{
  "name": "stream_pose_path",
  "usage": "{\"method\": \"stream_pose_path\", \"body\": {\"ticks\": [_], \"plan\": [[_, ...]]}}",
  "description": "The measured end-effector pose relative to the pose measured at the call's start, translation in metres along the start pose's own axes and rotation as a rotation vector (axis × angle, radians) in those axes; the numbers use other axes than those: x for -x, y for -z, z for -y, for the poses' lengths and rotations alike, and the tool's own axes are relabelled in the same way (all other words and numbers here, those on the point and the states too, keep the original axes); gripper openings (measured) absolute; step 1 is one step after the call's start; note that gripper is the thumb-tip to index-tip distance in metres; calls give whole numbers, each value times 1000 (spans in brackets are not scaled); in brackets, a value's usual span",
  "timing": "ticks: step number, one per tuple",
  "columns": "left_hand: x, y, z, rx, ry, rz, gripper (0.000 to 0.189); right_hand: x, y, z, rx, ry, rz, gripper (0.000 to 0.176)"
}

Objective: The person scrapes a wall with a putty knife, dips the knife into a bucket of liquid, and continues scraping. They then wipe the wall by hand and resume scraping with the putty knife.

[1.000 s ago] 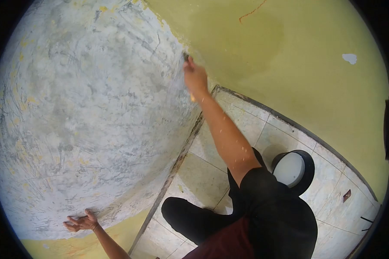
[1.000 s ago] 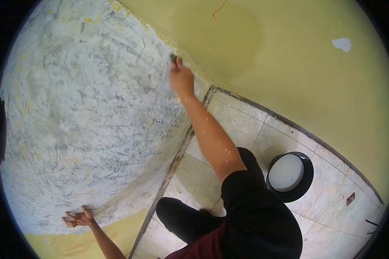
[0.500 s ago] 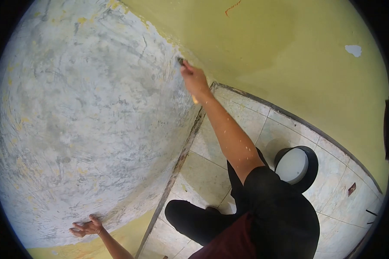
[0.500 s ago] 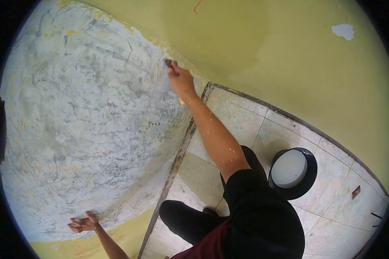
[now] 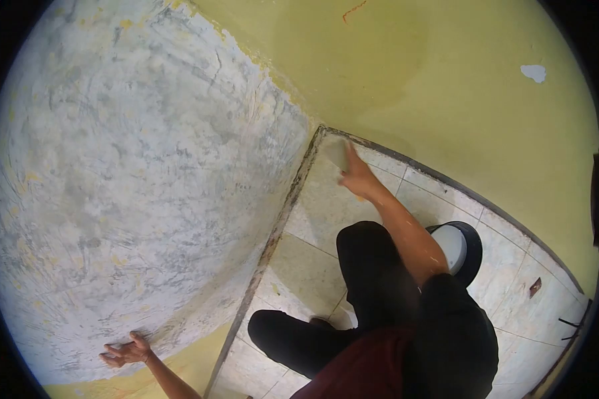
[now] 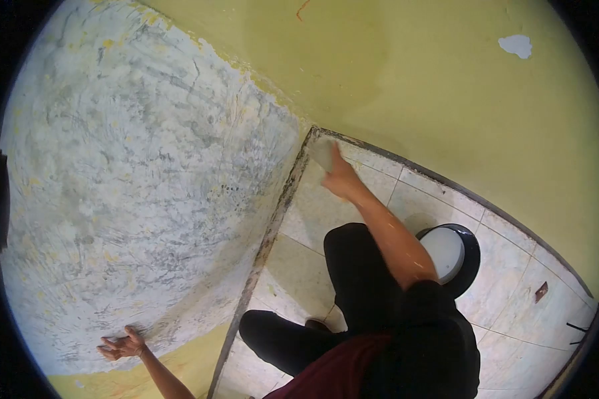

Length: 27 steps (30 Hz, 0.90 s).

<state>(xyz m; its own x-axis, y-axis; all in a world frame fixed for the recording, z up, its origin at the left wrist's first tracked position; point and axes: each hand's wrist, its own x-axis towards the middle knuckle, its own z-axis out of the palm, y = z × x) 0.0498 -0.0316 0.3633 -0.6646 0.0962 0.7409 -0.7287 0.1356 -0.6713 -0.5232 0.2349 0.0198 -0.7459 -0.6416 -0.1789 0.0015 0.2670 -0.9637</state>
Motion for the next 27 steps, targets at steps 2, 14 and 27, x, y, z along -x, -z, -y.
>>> {"method": "stream_pose_path", "body": {"ticks": [2,14,27], "plan": [[0,0,3,23,-12,-19,82,46,43,-27,258,-117,62,100],[-17,3,-96,683,285,-444,66,307,152,-57,379,-520,-325,56],[90,25,-479,2312,111,2494,83,299,167,-236,1143,-408,202,43]]}}
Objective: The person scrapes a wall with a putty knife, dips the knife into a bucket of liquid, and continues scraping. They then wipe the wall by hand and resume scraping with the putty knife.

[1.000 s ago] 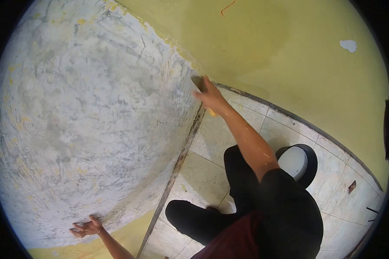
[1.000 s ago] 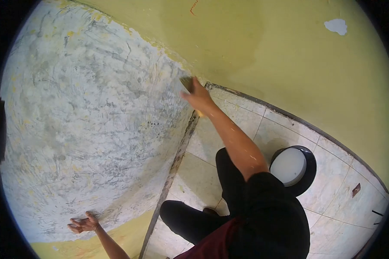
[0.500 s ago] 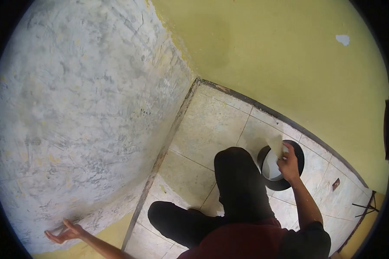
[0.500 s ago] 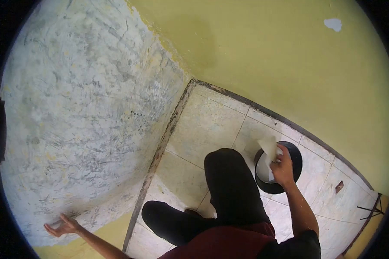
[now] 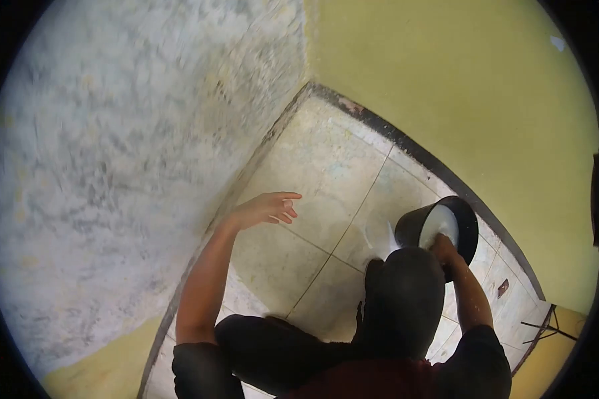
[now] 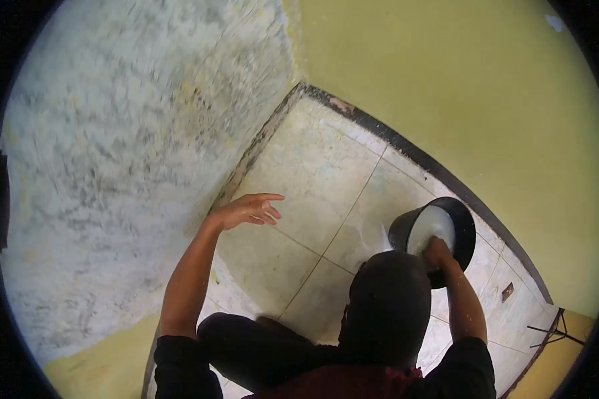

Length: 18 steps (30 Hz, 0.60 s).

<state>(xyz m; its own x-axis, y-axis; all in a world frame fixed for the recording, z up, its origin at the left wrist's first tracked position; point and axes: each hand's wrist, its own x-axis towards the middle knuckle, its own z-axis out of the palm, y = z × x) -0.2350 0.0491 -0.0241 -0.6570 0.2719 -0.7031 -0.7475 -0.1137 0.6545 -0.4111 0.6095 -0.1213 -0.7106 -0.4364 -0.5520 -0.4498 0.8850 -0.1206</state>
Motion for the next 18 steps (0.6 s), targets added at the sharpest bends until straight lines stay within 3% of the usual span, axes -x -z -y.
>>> {"method": "stream_pose_path", "body": {"ticks": [1,3,4,6,7,9,12,16,18], "plan": [[-4,3,26,19,0,-8,83,-4,-2,-1,-66,-82,19,39],[-7,17,81,-985,159,-371,83,-6,-3,-2,-121,-151,34,36],[-4,32,106,-975,159,-383,83,-6,-3,-4,-50,-188,34,33],[15,50,140,-1330,265,-232,75,-2,-3,1,84,-264,40,27],[23,50,145,-1329,277,-236,75,3,1,3,79,-254,44,27],[46,43,128,-553,159,-558,66,28,47,27,277,-294,125,24],[56,59,144,-349,78,-616,65,75,93,45,351,-275,11,20],[59,64,184,-459,280,-619,64,106,78,22,309,-136,-91,17],[65,45,184,-897,440,-403,64,117,74,20,352,34,-213,19]]}}
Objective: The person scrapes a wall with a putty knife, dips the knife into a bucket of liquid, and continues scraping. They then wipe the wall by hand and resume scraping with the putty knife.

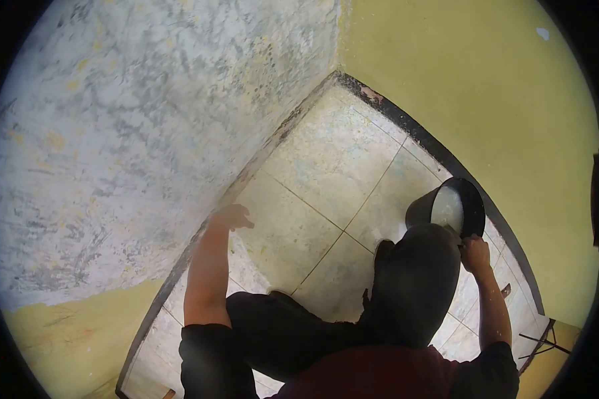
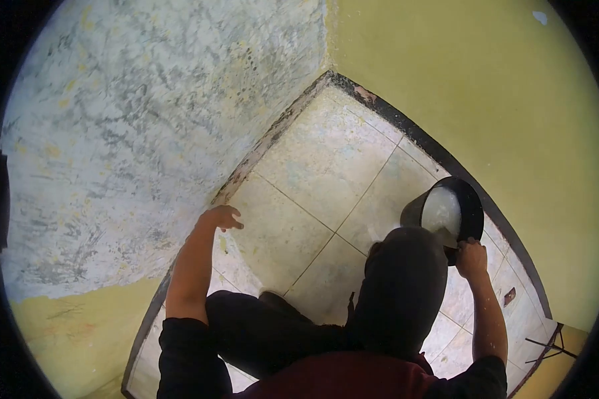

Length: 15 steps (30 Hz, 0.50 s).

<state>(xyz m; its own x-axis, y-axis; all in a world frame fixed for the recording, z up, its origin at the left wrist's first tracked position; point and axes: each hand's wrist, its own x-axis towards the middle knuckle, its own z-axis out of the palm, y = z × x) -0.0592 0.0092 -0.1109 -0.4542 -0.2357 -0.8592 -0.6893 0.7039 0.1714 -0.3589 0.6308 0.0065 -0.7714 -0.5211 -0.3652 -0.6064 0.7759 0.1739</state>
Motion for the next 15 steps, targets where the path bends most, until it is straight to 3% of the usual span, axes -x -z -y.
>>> {"method": "stream_pose_path", "body": {"ticks": [2,4,6,8,10,13,15], "plan": [[-8,-3,-2,9,-13,18,63,2,13,-5,7,-38,-53,21],[0,10,-17,232,-57,-91,67,14,40,2,-116,-141,-182,24],[5,15,-25,149,-89,-175,68,24,54,0,-232,-130,-192,24],[8,21,-39,83,-147,-275,69,27,31,-31,-53,-64,-17,25],[8,19,-39,-53,-120,-185,70,34,45,-36,151,-100,221,26],[27,26,-46,-52,-99,-131,80,37,69,-28,98,-119,85,19],[37,24,-48,-66,-81,-105,84,41,69,-20,-289,-212,-382,14]]}}
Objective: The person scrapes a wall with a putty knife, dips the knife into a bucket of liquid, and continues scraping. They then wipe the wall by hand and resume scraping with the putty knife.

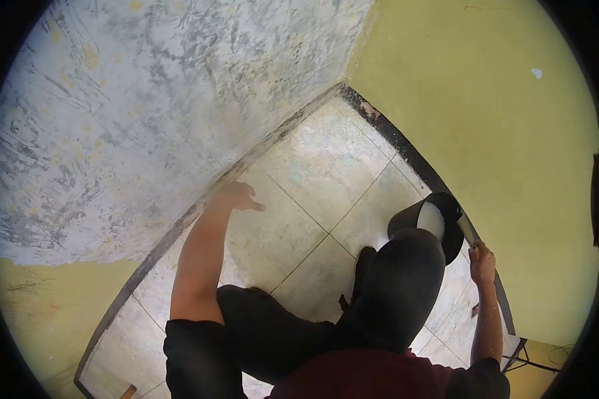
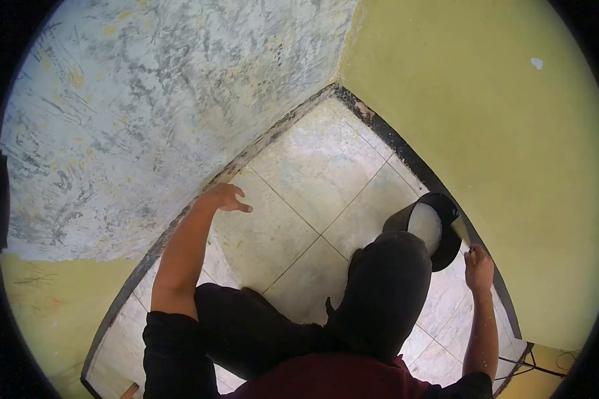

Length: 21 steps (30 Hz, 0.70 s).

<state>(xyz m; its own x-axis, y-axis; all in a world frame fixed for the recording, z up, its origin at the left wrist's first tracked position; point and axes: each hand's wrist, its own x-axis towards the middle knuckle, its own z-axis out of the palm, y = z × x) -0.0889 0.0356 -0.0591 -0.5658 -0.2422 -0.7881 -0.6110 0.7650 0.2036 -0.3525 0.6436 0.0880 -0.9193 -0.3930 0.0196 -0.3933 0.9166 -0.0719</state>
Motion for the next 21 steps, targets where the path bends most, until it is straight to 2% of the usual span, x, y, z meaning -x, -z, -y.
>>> {"method": "stream_pose_path", "body": {"ticks": [1,3,4,5,7,8,9,11,12,13,15,16,18,19,21], "plan": [[0,0,0,12,4,-13,87,5,-2,2,-2,-5,-2,14],[-4,-2,0,18,-4,-37,90,19,-13,-1,-212,67,15,17],[-8,-7,3,9,-35,-58,92,14,-23,-32,195,220,209,15],[-6,-3,2,6,-62,-84,93,15,-19,-32,201,226,191,15],[-5,0,5,62,-86,-103,94,10,-6,-37,187,222,-67,15],[-3,-4,3,98,-110,-95,94,3,-3,-34,-37,-92,-49,15],[-4,-6,3,98,-115,-84,94,2,0,-24,-29,-98,-43,15],[-7,-1,0,190,-113,-109,92,5,5,-6,-240,-182,-323,17],[-4,8,-6,185,-147,-113,91,6,-16,-20,-179,-57,-358,18],[0,16,-10,174,-154,-116,91,9,-28,-35,85,218,-283,16],[29,43,-26,365,-289,-174,86,18,-32,-50,376,189,4,14],[39,54,-28,380,-283,-186,86,10,-31,-47,263,86,-95,15],[61,66,-39,747,-700,-236,71,0,-13,-32,-19,-130,-187,18],[87,74,-50,795,-829,-151,75,-4,-15,-33,-185,-191,-223,17],[154,85,-80,945,-1100,24,82,-3,-2,-17,257,49,-34,14]]}}
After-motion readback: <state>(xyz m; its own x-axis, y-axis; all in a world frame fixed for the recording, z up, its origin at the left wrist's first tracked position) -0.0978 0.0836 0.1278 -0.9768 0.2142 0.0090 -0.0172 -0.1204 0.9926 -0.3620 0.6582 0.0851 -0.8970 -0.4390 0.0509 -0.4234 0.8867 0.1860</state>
